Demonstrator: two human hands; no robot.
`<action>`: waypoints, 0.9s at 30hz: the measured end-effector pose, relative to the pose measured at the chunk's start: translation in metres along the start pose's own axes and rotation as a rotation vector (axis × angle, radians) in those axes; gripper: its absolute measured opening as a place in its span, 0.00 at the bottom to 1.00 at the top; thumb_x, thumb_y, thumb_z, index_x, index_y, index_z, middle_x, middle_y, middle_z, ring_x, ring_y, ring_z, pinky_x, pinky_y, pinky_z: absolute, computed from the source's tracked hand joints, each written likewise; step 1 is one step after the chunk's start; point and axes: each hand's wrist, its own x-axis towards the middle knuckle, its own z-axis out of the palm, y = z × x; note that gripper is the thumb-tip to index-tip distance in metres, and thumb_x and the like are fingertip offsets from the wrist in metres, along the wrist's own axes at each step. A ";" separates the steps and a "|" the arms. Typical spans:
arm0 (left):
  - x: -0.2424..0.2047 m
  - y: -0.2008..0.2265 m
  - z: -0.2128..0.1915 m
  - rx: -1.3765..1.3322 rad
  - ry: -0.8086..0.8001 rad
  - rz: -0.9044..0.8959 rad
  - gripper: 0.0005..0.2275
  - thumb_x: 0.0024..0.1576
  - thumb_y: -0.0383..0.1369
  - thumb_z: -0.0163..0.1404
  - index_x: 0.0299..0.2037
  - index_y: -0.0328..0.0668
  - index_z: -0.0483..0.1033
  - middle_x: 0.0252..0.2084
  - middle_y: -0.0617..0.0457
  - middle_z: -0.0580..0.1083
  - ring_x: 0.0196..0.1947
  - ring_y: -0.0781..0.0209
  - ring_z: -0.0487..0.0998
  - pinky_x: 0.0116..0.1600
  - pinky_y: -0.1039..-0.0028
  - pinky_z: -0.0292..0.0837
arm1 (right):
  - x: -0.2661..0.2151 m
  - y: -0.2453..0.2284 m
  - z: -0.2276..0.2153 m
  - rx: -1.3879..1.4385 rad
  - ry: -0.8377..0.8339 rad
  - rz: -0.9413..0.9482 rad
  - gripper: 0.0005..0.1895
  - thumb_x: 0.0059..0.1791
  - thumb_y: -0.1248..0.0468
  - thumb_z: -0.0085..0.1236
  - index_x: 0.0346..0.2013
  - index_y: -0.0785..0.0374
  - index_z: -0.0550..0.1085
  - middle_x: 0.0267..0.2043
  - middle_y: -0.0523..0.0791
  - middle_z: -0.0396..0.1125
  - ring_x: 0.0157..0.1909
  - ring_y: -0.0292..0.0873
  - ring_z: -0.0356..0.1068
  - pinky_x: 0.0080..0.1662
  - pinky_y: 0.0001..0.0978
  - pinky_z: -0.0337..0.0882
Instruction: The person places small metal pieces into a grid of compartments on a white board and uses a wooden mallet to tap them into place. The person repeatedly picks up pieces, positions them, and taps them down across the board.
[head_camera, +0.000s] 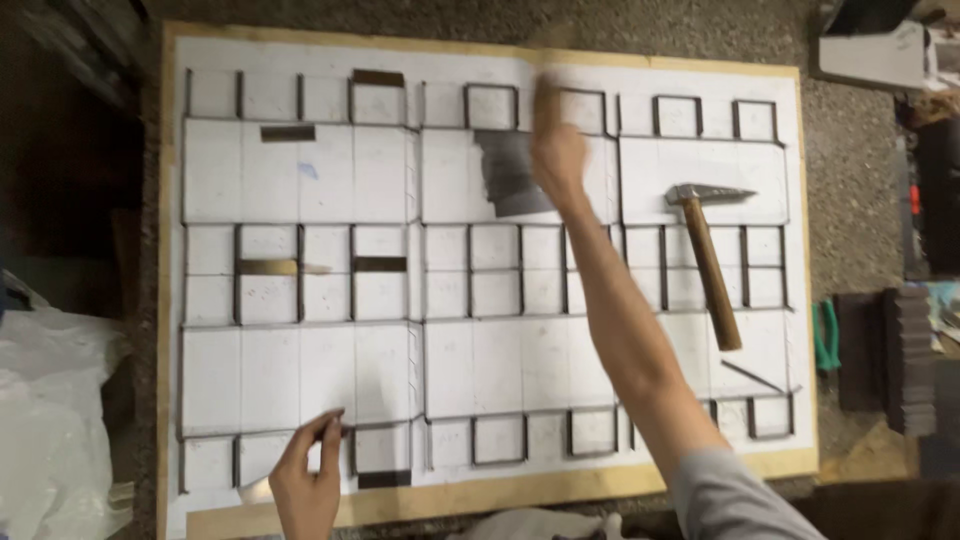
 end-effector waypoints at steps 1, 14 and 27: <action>-0.005 0.003 -0.001 -0.013 -0.009 0.006 0.10 0.62 0.32 0.51 0.49 0.42 0.83 0.38 0.49 0.83 0.42 0.62 0.84 0.40 0.70 0.78 | -0.005 0.002 -0.004 -0.100 -0.138 -0.113 0.22 0.63 0.54 0.43 0.70 0.55 0.57 0.38 0.51 0.77 0.29 0.47 0.73 0.28 0.36 0.69; -0.017 0.046 0.012 0.048 -0.058 0.106 0.10 0.61 0.31 0.51 0.47 0.42 0.84 0.38 0.49 0.84 0.41 0.63 0.86 0.44 0.68 0.79 | 0.033 -0.007 0.005 0.129 -0.054 0.208 0.31 0.59 0.50 0.36 0.75 0.56 0.49 0.32 0.58 0.77 0.30 0.54 0.78 0.33 0.45 0.73; -0.077 0.042 0.003 0.069 -0.012 -0.055 0.11 0.60 0.33 0.52 0.51 0.47 0.82 0.39 0.50 0.84 0.43 0.64 0.85 0.35 0.64 0.76 | -0.142 0.003 -0.155 0.657 -0.084 0.380 0.31 0.57 0.47 0.45 0.69 0.61 0.60 0.34 0.46 0.70 0.26 0.32 0.67 0.24 0.22 0.62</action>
